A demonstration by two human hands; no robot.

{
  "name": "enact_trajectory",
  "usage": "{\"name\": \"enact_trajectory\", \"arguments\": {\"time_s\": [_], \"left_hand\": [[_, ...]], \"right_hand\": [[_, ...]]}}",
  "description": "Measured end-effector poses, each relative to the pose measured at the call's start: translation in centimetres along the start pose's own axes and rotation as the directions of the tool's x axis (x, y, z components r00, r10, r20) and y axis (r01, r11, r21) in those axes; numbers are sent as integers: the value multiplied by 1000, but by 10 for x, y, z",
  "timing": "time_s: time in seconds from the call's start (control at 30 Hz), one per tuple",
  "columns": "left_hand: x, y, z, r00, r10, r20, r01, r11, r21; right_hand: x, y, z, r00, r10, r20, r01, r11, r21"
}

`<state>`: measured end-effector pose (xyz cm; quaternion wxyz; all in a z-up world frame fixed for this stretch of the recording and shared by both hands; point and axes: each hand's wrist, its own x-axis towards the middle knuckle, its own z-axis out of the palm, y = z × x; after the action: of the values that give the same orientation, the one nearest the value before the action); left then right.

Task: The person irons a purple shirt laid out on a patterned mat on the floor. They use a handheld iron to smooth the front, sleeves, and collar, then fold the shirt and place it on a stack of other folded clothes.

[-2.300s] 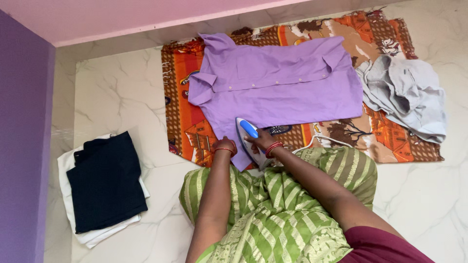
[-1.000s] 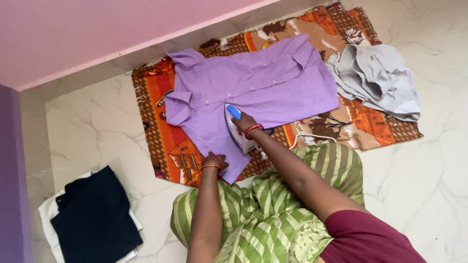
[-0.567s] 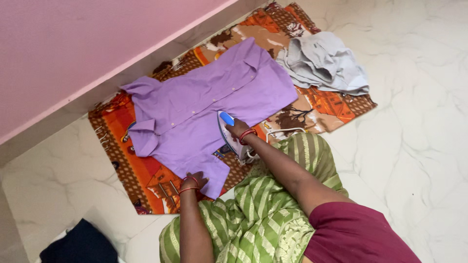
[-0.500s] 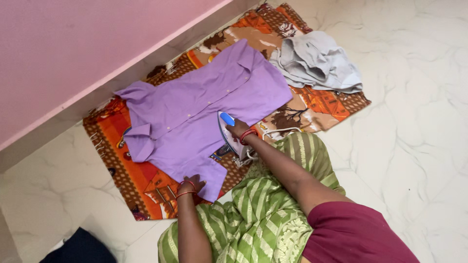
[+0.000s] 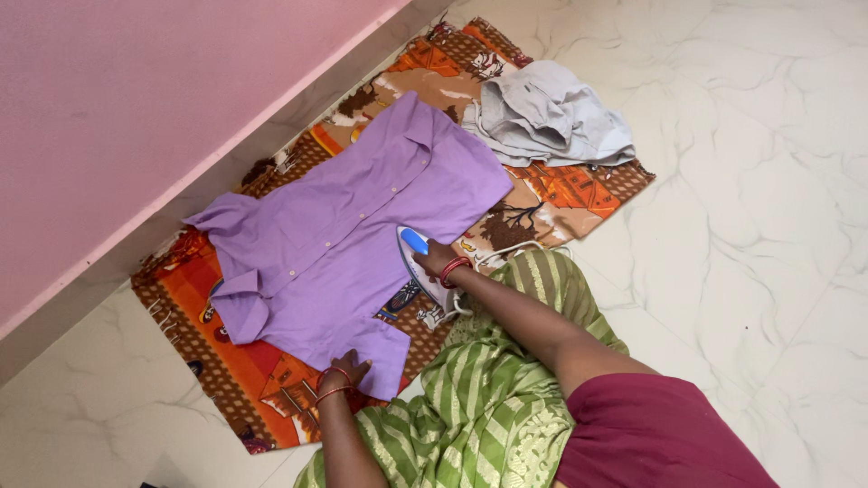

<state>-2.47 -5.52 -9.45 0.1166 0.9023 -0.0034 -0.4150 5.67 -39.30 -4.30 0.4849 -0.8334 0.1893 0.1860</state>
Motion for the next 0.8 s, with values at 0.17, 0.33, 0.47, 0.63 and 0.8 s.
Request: {"name": "enact_trajectory", "arguments": {"time_s": [0.17, 0.33, 0.47, 0.63, 0.8], "left_hand": [[5, -3, -1, 1000, 3, 13, -3, 1000, -13], [-7, -10, -22, 944, 16, -329, -105, 961, -256], [-29, -24, -47, 543, -340, -768, -354, 737, -576], [-53, -49, -64, 126, -655, -745, -725, 452, -520], [-74, -70, -64, -36, -820, -571, -917, 254, -308]], "right_hand": [[1, 13, 1, 999, -49, -19, 49, 998, 36], [-6, 10, -1, 996, -92, -4, 91, 985, 144], [-43, -12, 5, 973, -228, -39, 228, 973, 19], [-79, -62, 33, 923, -349, 162, 352, 936, 6], [-94, -77, 99, 825, -320, 466, 305, 946, 111]]}}
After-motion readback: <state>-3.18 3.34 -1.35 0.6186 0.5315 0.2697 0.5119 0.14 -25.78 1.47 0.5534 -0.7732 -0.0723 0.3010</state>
